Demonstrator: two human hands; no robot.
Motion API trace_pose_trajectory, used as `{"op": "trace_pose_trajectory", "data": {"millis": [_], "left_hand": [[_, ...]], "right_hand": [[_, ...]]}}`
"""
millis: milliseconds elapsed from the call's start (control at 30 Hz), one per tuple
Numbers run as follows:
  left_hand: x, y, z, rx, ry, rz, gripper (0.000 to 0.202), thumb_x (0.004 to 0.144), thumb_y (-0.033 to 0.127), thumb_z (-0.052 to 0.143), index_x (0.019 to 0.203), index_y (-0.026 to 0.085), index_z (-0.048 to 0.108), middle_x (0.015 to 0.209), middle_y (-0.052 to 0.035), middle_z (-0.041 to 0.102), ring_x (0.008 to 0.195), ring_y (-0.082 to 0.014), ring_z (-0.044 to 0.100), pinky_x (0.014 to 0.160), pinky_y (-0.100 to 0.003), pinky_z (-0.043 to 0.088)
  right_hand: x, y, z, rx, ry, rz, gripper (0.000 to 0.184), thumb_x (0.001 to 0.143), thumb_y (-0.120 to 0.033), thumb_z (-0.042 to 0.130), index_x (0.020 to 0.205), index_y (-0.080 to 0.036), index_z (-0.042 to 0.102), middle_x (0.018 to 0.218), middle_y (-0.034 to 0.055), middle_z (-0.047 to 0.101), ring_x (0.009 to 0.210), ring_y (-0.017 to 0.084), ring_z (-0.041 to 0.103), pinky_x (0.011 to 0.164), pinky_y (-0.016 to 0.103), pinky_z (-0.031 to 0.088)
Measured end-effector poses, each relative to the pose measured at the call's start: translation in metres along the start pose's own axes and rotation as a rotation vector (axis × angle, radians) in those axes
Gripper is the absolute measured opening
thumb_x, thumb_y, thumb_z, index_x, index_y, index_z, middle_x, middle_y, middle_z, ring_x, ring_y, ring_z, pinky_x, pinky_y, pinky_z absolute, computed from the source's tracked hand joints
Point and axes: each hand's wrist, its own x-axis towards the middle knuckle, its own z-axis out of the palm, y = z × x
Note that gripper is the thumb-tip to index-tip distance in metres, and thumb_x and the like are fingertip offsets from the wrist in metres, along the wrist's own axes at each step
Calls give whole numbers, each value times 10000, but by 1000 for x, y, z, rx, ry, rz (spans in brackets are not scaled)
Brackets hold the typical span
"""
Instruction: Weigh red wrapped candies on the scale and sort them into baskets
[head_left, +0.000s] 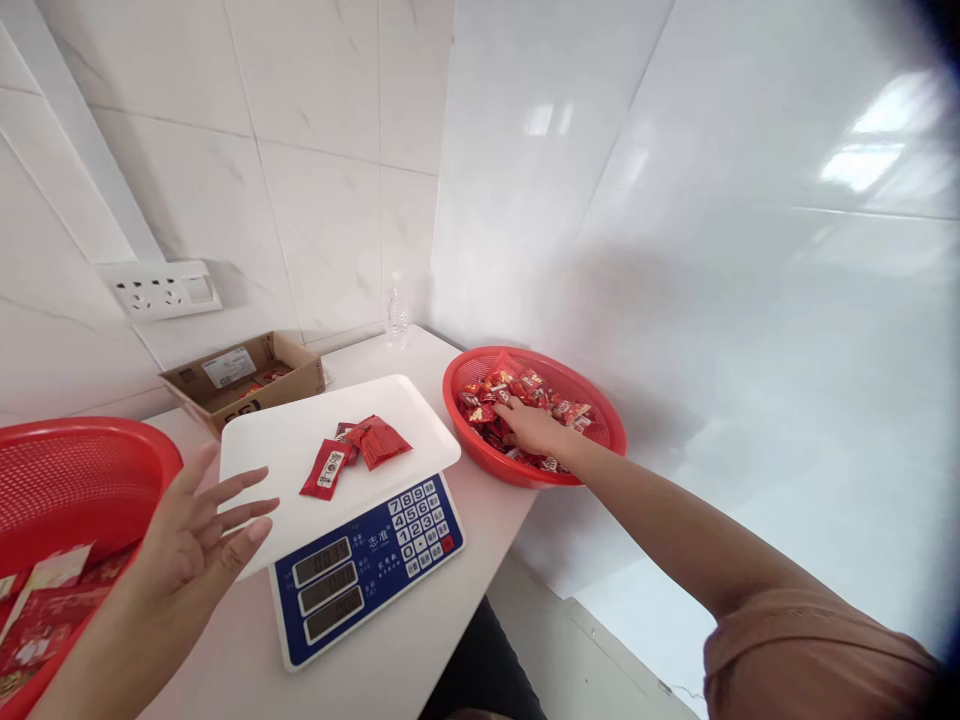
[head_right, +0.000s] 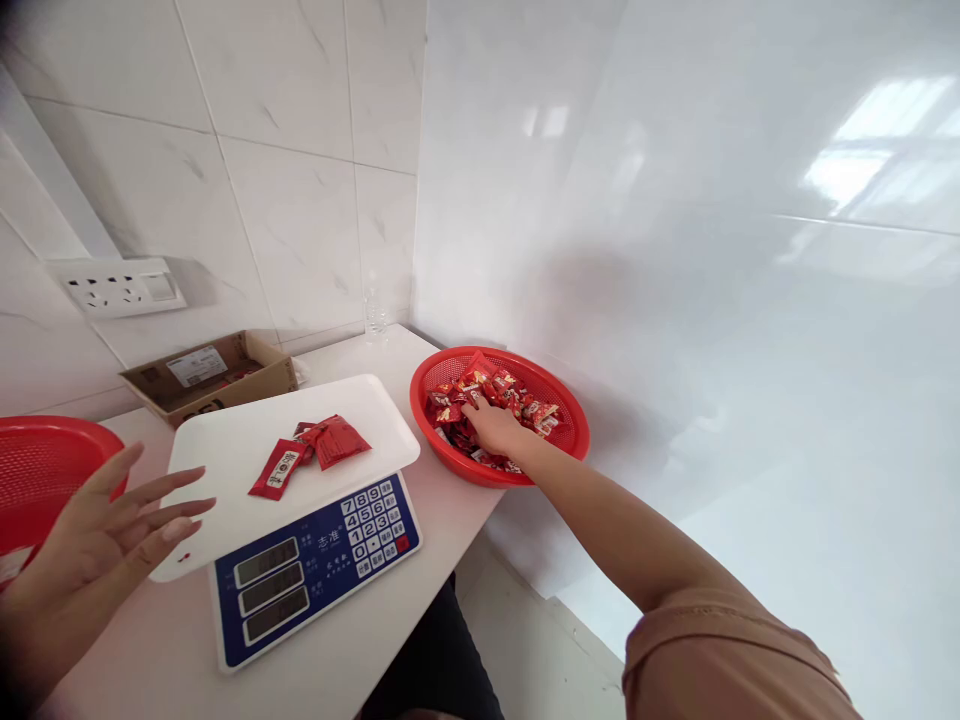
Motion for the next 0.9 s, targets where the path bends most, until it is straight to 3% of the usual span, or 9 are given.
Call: {"op": "trace_pose_trajectory", "data": {"millis": [100, 200, 267, 367, 433, 533, 600, 767, 900], "left_hand": [[-4, -3, -3, -19, -83, 42, 828, 752, 515, 650, 1428, 446, 176, 1323, -86, 515, 1077, -295, 615, 813, -433, 582], [-5, -7, -5, -39, -93, 62, 783, 761, 502, 644, 1412, 468, 211, 1319, -76, 516, 1067, -295, 623, 806, -433, 589], [-5, -9, -5, -36, -91, 59, 763, 764, 505, 639, 1403, 481, 223, 1303, -67, 525, 1055, -284, 628, 805, -421, 592], [-4, -9, -2, -15, -111, 53, 750, 770, 504, 633, 1401, 479, 227, 1303, -62, 523, 1059, -269, 627, 823, -404, 588], [-4, -9, 0, -3, -130, 51, 754, 768, 509, 631, 1402, 474, 224, 1308, -61, 516, 1061, -264, 626, 825, -397, 588], [-4, -10, 0, 32, -157, 46, 758, 763, 531, 625, 1401, 479, 218, 1328, -53, 498, 1078, -261, 619, 826, -390, 589], [-4, -12, -1, 64, -169, 36, 745, 766, 539, 616, 1397, 482, 225, 1338, -47, 491, 1088, -259, 615, 833, -390, 586], [-3, -15, -4, 94, -178, 31, 719, 780, 545, 595, 1397, 475, 232, 1345, -44, 485, 1100, -258, 610, 848, -401, 579], [-4, -16, -4, 108, -188, 44, 694, 790, 542, 583, 1394, 469, 247, 1351, -43, 479, 1105, -253, 607, 865, -407, 570]], "right_hand": [[-5, 6, 2, 13, 50, -17, 450, 861, -215, 446, 1309, -228, 495, 1348, 163, 467, 949, 302, 631, 772, 380, 460], [-6, 18, -1, 37, 64, -43, 298, 870, -221, 457, 1127, -207, 608, 1148, 129, 593, 942, 269, 623, 784, 332, 441], [-7, 25, -3, 62, 50, -64, 272, 864, -245, 494, 1105, -210, 616, 1123, 110, 609, 954, 249, 618, 784, 302, 437], [-7, 26, 0, 104, 10, -87, 404, 799, -327, 610, 1195, -250, 578, 1216, 92, 586, 943, 236, 623, 750, 279, 447], [-6, 21, 6, 124, -3, -78, 417, 759, -329, 648, 1166, -254, 601, 1171, 90, 617, 904, 245, 633, 718, 287, 449], [-3, 16, 13, 163, 25, -61, 213, 768, -223, 600, 970, -237, 667, 960, 60, 686, 839, 236, 639, 705, 290, 442], [-1, 16, 11, 210, 82, -52, 171, 786, -188, 557, 914, -236, 660, 930, 40, 692, 851, 219, 635, 715, 280, 440], [-7, 29, -13, 336, 230, 15, 246, 902, -274, 389, 1017, -222, 600, 957, 44, 677, 810, 177, 636, 710, 276, 452], [-14, 26, -17, 395, 159, -57, 218, 876, -360, 471, 968, -230, 620, 905, 20, 685, 759, 165, 636, 677, 257, 459]]}}
